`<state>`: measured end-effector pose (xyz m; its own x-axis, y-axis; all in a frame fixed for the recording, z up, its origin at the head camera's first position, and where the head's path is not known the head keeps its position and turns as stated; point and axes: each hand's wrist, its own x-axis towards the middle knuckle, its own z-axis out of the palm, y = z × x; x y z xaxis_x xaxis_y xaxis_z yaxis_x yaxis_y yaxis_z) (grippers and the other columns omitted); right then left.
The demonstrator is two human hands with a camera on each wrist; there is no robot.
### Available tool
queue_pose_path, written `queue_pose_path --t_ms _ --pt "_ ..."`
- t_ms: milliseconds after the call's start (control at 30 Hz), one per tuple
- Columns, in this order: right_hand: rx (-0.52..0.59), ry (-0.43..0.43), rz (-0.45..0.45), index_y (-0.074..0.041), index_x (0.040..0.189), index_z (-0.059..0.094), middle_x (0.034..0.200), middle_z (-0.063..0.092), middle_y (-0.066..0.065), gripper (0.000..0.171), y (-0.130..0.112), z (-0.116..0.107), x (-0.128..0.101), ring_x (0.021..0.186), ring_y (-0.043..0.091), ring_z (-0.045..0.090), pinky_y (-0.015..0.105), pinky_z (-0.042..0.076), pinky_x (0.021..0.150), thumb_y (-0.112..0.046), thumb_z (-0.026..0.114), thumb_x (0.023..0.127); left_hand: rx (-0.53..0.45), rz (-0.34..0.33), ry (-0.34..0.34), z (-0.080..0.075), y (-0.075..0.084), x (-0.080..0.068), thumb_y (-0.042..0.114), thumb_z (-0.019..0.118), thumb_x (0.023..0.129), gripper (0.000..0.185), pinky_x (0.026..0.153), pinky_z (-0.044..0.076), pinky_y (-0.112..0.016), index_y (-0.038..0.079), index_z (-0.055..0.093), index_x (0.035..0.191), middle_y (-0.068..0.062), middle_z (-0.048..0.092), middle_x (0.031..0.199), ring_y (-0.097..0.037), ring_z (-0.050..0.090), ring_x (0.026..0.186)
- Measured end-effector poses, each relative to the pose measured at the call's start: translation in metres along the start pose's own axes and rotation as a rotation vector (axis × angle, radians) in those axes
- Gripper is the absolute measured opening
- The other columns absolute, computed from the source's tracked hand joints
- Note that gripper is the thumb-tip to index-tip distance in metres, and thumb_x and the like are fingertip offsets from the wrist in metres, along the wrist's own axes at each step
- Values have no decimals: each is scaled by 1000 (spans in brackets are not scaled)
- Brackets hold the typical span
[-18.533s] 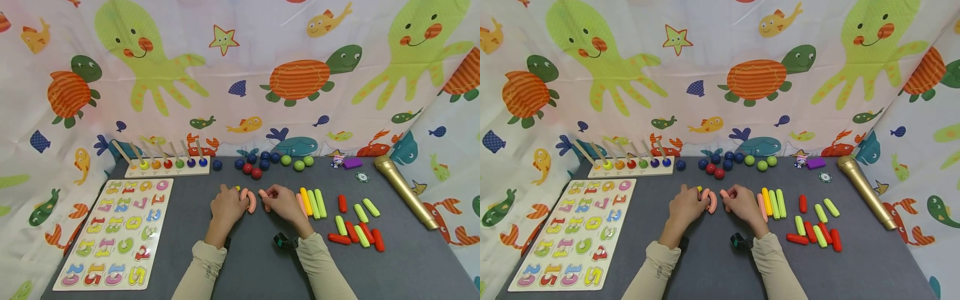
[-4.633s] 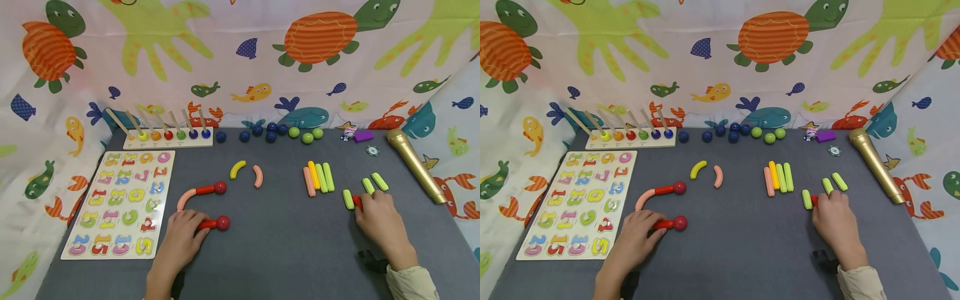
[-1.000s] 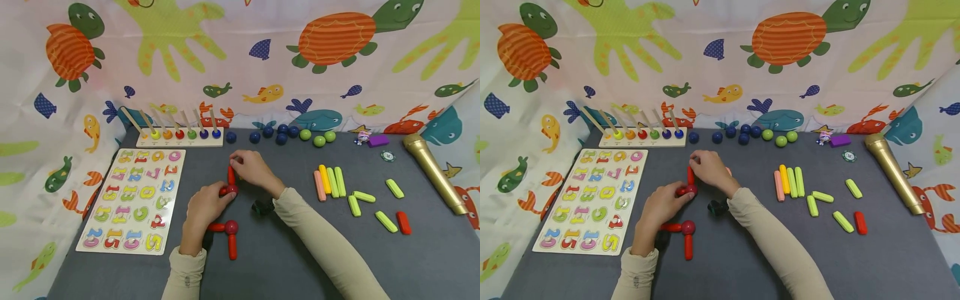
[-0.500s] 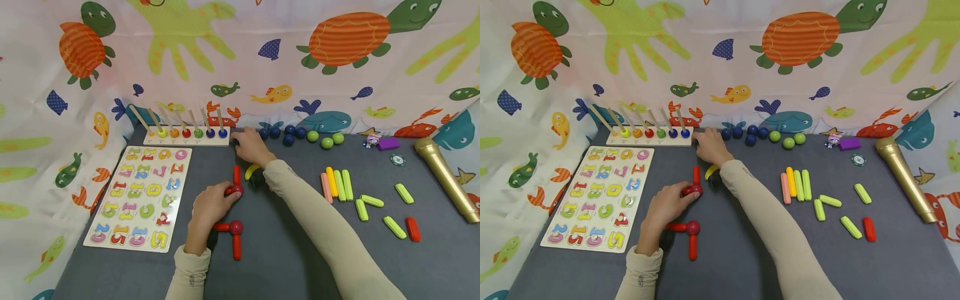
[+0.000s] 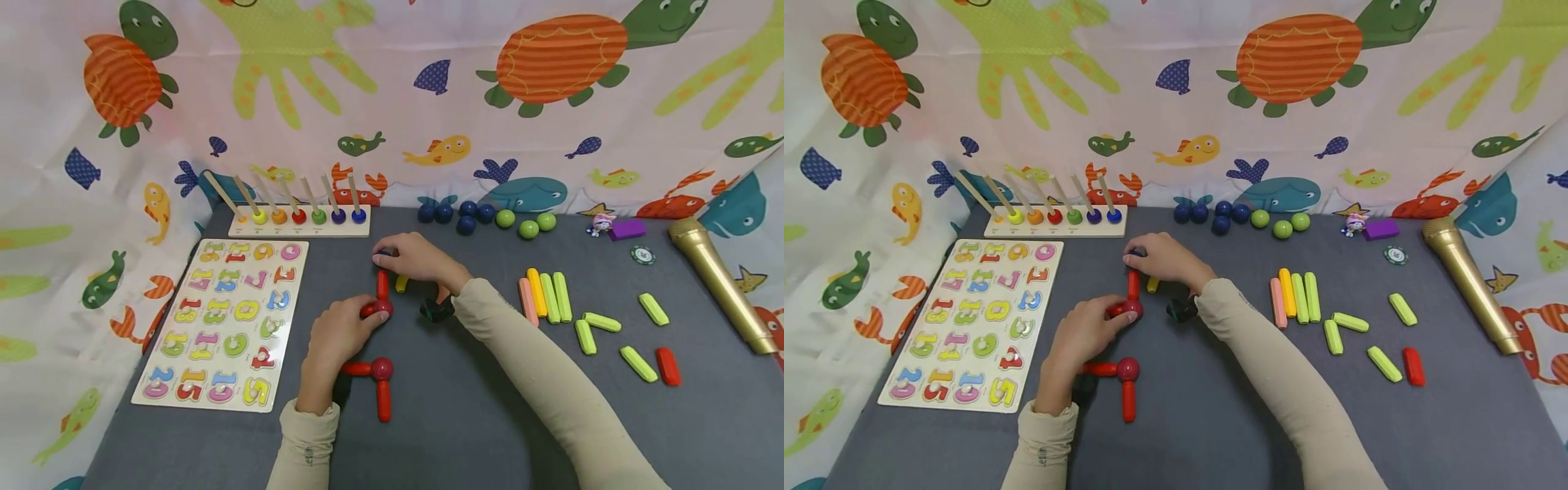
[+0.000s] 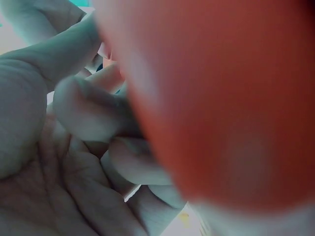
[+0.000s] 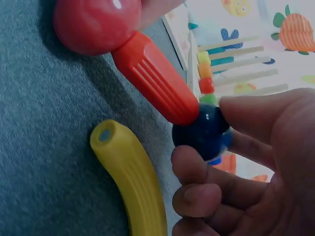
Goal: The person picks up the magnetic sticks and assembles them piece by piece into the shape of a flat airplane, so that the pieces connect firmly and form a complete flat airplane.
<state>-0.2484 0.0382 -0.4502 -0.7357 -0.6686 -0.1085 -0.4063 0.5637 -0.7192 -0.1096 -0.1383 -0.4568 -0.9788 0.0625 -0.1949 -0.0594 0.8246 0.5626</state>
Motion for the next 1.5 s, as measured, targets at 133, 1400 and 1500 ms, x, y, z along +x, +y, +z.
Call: queue_pose_path --t_ms 133,1400,1500 --pt "-52 41 -10 -2 135 72 95 68 10 34 3 -6 -6 71 19 56 34 45 71 -19 52 114 -13 16 6 2 2 0 36 77 101 36 74 52 -51 14 77 129 -5 71 93 -27 63 80" --pt "-310 214 83 0 115 72 102 66 14 18 28 -28 -38 90 28 63 45 56 81 -15 68 105 -22 5 -3 0 -4 1 35 78 100 41 77 52 -49 13 75 134 -7 72 100 -27 63 85" --pt "-448 360 168 2 126 69 116 61 23 26 37 -34 -43 97 38 63 53 58 80 -13 67 105 -26 11 -8 1 -3 1 36 77 101 40 76 52 -48 13 75 134 -6 72 99 -26 63 85"
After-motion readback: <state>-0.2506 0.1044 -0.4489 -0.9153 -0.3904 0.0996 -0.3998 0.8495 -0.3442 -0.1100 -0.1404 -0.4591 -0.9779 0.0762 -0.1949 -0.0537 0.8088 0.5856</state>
